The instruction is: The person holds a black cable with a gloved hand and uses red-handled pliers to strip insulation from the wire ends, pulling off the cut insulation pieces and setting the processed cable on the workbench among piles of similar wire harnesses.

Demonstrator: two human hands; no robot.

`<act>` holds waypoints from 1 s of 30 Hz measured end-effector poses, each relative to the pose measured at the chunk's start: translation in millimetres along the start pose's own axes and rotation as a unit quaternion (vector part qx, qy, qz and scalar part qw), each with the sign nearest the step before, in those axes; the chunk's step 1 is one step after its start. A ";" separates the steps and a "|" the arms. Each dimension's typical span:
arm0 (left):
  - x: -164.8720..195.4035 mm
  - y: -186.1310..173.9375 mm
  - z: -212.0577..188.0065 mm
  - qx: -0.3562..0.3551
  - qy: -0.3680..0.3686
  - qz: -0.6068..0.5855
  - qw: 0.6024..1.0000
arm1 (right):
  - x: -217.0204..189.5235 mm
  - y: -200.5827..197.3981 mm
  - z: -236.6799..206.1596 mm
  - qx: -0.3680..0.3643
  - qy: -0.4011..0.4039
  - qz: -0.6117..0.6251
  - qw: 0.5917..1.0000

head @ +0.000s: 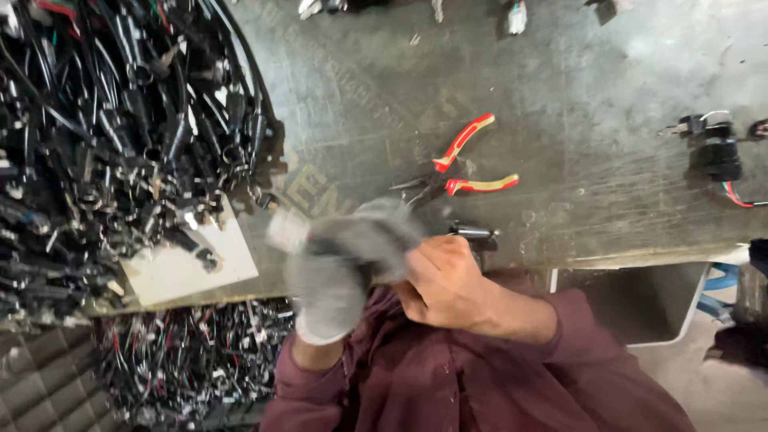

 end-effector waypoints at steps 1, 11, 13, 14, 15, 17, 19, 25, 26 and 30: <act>-4.6 7.1 0.5 -0.018 -0.019 0.106 0.994 | -0.7 -0.9 4.7 -0.020 0.005 -0.003 1.000; -20.4 78.8 -12.0 -0.198 -0.110 0.006 0.974 | -26.5 -96.8 52.5 -0.105 0.134 0.371 0.913; -23.7 97.2 -16.1 -0.233 -0.127 0.105 0.958 | -37.4 -120.0 55.1 -0.084 -0.039 0.455 0.886; -44.2 103.1 -30.0 -0.212 -0.374 0.008 0.903 | -29.5 -131.3 47.3 -0.036 0.023 0.513 0.857; -53.3 109.4 -50.1 -0.174 -0.588 -0.096 0.784 | -22.6 -137.4 39.6 -0.013 0.045 0.540 0.840; -20.2 115.9 -8.1 -0.301 -0.179 0.120 0.929 | -10.0 -148.3 19.2 0.024 0.050 0.565 0.823; 4.9 111.7 5.4 -0.310 0.069 0.269 0.909 | 3.4 -154.6 -0.6 0.070 0.036 0.531 0.844; -8.9 30.3 37.9 -0.043 -0.104 0.300 0.947 | 81.8 -128.1 -8.2 0.445 0.165 0.350 0.808; -13.2 24.8 37.3 -0.015 -0.159 0.139 0.977 | 86.9 -102.0 14.0 0.336 0.133 0.540 0.761; -13.9 17.1 35.8 0.023 -0.224 -0.006 0.974 | 59.3 -19.4 23.1 -0.038 0.224 0.331 0.916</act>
Point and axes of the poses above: each hand's wrist, its own z-axis towards the middle knuckle, its own y-axis out of the palm, x = y × z, the point moved 6 cm from there along z, towards the middle knuckle, and after that the axes turned 2 degrees about x, right-handed, at the moved point
